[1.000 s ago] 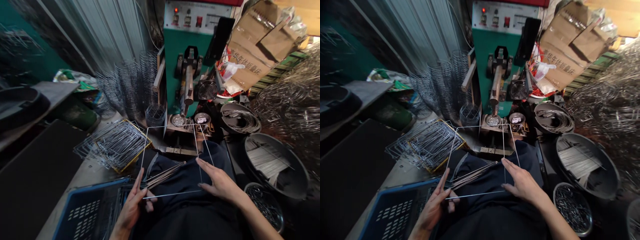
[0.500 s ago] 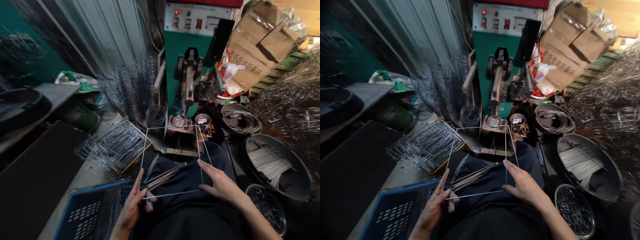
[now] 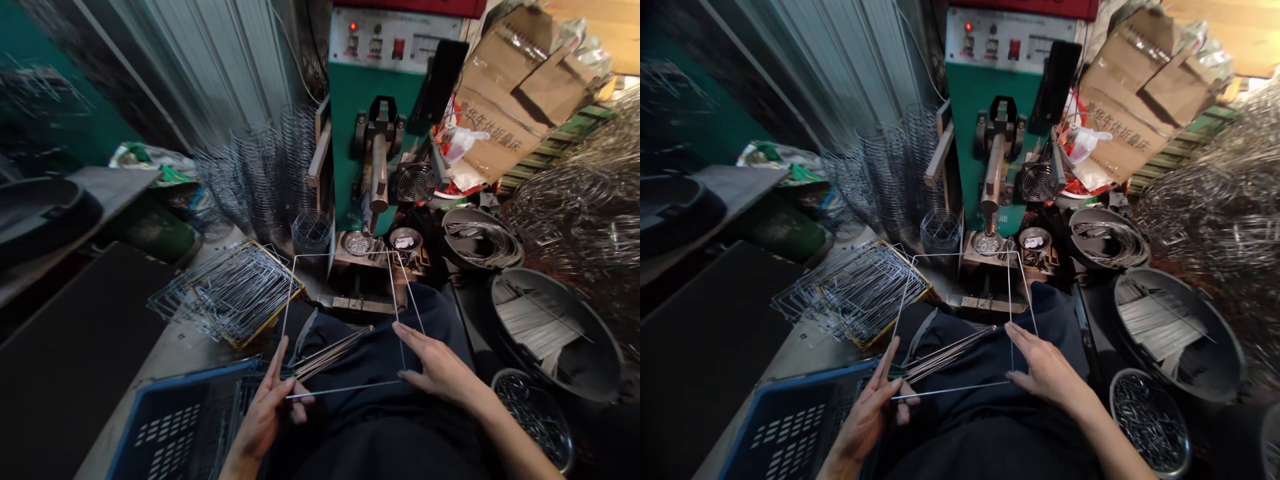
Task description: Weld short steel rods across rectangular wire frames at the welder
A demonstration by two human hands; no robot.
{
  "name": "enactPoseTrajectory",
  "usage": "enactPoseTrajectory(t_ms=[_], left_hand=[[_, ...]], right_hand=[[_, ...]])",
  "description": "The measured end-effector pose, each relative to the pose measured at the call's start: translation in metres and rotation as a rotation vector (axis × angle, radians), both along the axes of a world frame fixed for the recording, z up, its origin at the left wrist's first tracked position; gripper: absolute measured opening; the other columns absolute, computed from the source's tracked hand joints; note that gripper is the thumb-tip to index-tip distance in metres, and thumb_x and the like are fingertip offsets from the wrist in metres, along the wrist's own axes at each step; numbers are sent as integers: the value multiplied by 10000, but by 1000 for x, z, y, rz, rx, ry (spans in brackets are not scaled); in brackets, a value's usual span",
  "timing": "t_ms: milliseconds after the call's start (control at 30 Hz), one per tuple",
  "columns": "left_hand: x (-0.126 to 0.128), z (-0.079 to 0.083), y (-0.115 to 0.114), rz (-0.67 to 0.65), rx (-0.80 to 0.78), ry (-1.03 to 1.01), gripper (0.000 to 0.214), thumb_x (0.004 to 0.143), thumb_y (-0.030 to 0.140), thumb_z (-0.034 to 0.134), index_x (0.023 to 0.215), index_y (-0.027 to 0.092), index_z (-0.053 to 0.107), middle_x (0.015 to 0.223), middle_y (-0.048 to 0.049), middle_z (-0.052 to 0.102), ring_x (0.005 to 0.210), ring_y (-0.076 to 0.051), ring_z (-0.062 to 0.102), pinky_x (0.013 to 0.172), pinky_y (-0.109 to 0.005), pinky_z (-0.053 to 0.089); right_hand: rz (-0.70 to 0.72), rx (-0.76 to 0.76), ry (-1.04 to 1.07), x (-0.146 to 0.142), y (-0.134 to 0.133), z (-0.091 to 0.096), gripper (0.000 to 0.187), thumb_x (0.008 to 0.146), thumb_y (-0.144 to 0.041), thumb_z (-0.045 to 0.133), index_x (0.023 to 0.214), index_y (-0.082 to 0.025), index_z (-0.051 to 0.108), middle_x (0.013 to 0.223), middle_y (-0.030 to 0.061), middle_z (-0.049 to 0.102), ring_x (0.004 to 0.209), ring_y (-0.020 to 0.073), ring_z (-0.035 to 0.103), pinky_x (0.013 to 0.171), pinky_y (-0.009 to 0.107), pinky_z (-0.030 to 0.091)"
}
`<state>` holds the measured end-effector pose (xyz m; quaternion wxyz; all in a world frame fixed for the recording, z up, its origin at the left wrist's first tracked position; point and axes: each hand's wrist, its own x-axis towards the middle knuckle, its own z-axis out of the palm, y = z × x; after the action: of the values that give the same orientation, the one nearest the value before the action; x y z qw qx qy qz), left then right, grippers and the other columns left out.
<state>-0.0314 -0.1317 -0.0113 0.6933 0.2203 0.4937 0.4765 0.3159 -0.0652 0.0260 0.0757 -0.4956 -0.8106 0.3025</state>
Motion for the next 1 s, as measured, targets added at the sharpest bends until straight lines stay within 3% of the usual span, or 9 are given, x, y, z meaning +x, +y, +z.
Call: enactPoseTrajectory(t_ms=[133,233,333,600,1000], left_hand=[[13,-5,2,-68,6,-58,939,883,328,624,1561,289,-24,671,-58,709,420,-168,605,437,-237,483],[30,-13,7,-182,-12,-93,954,896,350,605,1554,280,-82,682,-68,712,436,-186,627,439,-242,483],[43,-18,13,-208,-7,-122,960,895,355,607,1552,286,-89,673,-53,706,442,-183,632,453,-239,486],[35,-9,17,-135,7,-120,937,891,356,621,1550,362,-46,720,-56,718,467,-197,647,460,-259,499],[37,7,16,-97,42,-131,927,899,310,609,1551,363,-48,733,-65,717,465,-185,635,474,-273,514]], right_hand=[[14,-10,39,-20,7,-4,828,767,-214,678,1524,-190,344,1535,107,383,1389,243,412,1148,399,373],[139,-35,177,-49,10,-1,856,741,-252,735,1509,-155,370,1517,122,415,1388,232,414,1153,353,360],[259,-71,302,-68,6,6,902,734,-294,765,1524,-197,341,1520,93,418,1385,219,419,1152,336,360],[53,-1,166,-30,-6,5,888,783,-223,709,1553,-253,267,1570,62,332,1432,232,338,1183,395,316],[54,11,107,-33,-14,0,949,755,-194,704,1565,-275,218,1580,36,303,1426,223,345,1170,371,337]])
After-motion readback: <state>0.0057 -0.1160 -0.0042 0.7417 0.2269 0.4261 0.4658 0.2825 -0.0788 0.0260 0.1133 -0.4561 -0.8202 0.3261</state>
